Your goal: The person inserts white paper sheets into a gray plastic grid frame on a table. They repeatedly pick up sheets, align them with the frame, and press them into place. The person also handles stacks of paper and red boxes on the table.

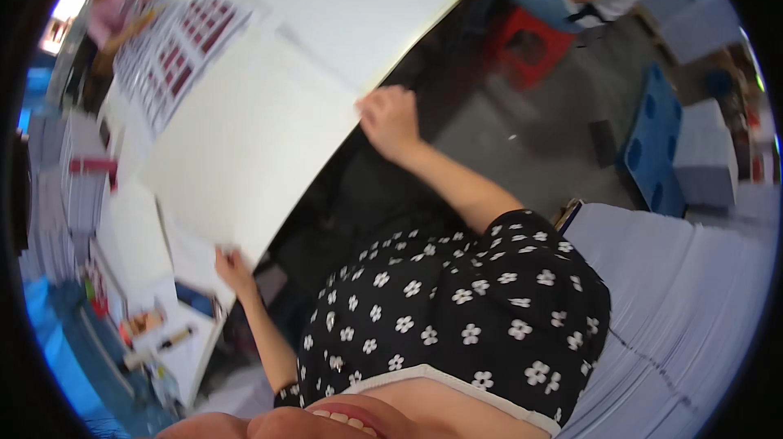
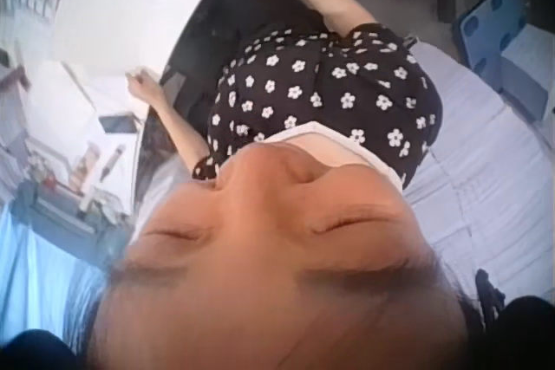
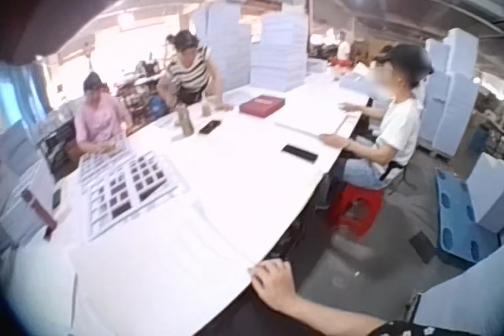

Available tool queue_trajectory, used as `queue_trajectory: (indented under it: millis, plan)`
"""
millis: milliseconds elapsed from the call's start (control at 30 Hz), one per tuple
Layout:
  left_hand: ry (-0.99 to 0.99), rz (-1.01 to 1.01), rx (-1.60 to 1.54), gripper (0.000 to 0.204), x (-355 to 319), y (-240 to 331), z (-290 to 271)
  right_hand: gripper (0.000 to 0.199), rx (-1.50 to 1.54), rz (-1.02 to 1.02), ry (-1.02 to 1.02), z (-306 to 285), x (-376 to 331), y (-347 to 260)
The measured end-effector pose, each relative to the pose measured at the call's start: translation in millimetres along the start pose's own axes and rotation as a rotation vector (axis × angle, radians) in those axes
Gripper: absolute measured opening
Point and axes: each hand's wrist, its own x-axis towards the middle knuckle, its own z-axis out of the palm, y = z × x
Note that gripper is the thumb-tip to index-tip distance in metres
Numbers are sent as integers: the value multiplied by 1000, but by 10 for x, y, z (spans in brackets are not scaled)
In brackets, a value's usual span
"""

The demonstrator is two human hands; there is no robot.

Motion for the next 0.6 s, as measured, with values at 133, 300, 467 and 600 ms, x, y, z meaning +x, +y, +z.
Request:
queue_trajectory:
  millis: [133,300,467,600]
  plan:
    - [-80,41,150,49,80,415,-149,27,-56,-41,10,-45,74,-57]
    - [-218,-86,182,48,122,503,-238,35,-56,-49,-105,150,369,-51]
    - [-274,-18,295,45,188,582,-227,29,-96,-42,-240,305,568,-54]
    - [-268,-70,286,45,170,588,-201,25,-153,-55,-299,322,618,-95]
